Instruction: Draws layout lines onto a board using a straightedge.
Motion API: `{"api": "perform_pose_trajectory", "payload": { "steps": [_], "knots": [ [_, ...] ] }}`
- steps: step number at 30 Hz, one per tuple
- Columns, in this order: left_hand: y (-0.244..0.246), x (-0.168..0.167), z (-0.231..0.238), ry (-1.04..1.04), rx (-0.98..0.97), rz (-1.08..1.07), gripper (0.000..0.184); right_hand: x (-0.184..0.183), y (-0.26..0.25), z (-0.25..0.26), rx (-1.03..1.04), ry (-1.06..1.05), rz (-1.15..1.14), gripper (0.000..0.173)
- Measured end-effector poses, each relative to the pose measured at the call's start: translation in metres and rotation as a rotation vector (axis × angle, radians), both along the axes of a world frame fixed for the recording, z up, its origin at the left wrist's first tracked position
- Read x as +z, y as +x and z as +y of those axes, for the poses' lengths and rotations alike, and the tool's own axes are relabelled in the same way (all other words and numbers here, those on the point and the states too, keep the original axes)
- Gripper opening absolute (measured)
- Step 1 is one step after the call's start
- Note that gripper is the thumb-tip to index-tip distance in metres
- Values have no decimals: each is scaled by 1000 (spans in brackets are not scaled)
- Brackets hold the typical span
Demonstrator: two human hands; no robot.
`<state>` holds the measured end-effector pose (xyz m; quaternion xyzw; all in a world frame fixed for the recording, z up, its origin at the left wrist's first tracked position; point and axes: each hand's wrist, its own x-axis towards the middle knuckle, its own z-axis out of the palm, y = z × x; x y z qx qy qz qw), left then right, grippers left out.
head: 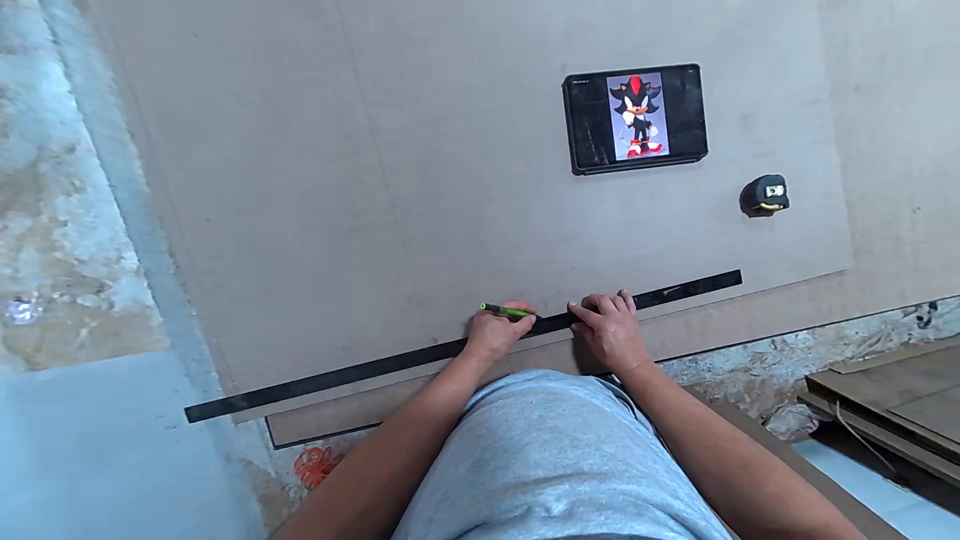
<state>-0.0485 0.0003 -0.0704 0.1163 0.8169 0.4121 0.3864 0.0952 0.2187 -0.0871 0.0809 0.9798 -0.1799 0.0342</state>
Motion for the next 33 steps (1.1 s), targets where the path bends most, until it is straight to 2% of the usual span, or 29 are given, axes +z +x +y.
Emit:
{"api": "perform_pose_trajectory", "payload": {
  "steps": [11, 20, 26, 33],
  "knots": [
    [3, -3, 1, -35, -86, 119, 16, 1, -1, -1, -12, 1, -15, 32],
    [5, 4, -3, -84, -53, 117, 13, 2, -1, -1, -15, 0, -33, 32],
    [7, 5, -8, -70, -13, 133, 11, 2, -2, -1, -11, 10, -32, 32],
    [9, -6, -5, -22, -72, 168, 17, 2, -1, -1, -15, -5, -25, 32]
  ]
}}
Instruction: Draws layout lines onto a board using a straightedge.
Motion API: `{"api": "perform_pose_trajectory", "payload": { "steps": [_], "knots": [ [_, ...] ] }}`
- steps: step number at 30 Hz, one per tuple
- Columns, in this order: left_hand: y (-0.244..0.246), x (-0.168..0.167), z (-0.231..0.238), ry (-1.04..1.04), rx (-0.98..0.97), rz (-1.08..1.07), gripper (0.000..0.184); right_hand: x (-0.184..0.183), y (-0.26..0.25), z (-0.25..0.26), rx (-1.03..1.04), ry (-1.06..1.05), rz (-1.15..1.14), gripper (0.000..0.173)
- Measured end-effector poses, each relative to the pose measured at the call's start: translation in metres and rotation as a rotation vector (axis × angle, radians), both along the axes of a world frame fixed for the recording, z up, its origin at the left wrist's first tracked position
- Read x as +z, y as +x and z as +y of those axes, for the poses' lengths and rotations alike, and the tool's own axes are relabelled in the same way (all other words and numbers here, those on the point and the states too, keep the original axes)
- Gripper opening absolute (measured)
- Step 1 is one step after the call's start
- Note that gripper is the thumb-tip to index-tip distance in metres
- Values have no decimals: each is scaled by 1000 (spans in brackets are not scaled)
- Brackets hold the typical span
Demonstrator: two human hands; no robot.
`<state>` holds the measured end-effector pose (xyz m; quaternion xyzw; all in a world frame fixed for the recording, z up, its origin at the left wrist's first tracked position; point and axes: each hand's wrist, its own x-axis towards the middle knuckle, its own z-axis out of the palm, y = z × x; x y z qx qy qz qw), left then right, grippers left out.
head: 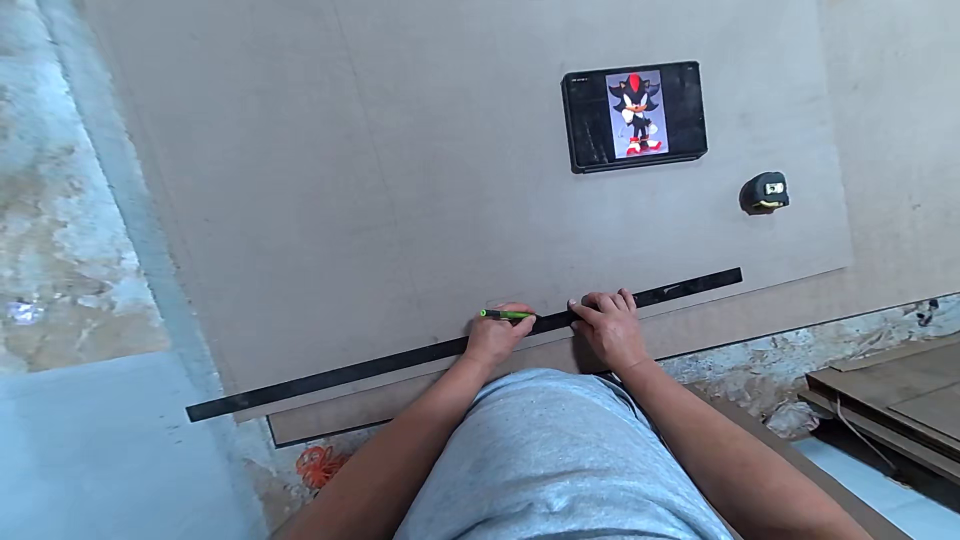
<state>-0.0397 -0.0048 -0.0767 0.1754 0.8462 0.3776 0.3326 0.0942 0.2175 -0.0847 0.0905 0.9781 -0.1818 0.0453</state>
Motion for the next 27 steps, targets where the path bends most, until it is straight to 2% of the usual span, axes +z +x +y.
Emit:
{"api": "perform_pose_trajectory", "payload": {
  "steps": [2, 4, 7, 10, 12, 14, 17, 21, 27],
  "knots": [
    [0, 1, 1, -7, 19, -12, 16, -2, 0, 0, 3, 1, 7, 32],
    [-1, 7, -2, 31, 136, -92, 13, -1, 0, 0, 11, 0, 5, 32],
    [0, 12, -29, 134, 254, -74, 18, -1, 4, 5, 37, -21, 29, 34],
    [10, 8, -81, 69, 122, 160, 33, -4, 25, 11, 76, -16, 61, 37],
    [17, 5, -112, -3, 13, 328, 34, -6, 39, 15, 90, 3, 51, 42],
    [25, -2, -133, -70, -36, 464, 37, -7, 49, 18, 91, 21, 36, 45],
    [30, -12, -150, -187, -167, 618, 52, -5, 52, 19, 80, 31, 37, 42],
    [35, -10, -143, -306, -272, 621, 47, -2, 47, 22, 76, 45, 19, 29],
    [26, -8, -133, -343, -276, 582, 40, 3, 40, 20, 13, 19, -11, 27]
  ]
}}
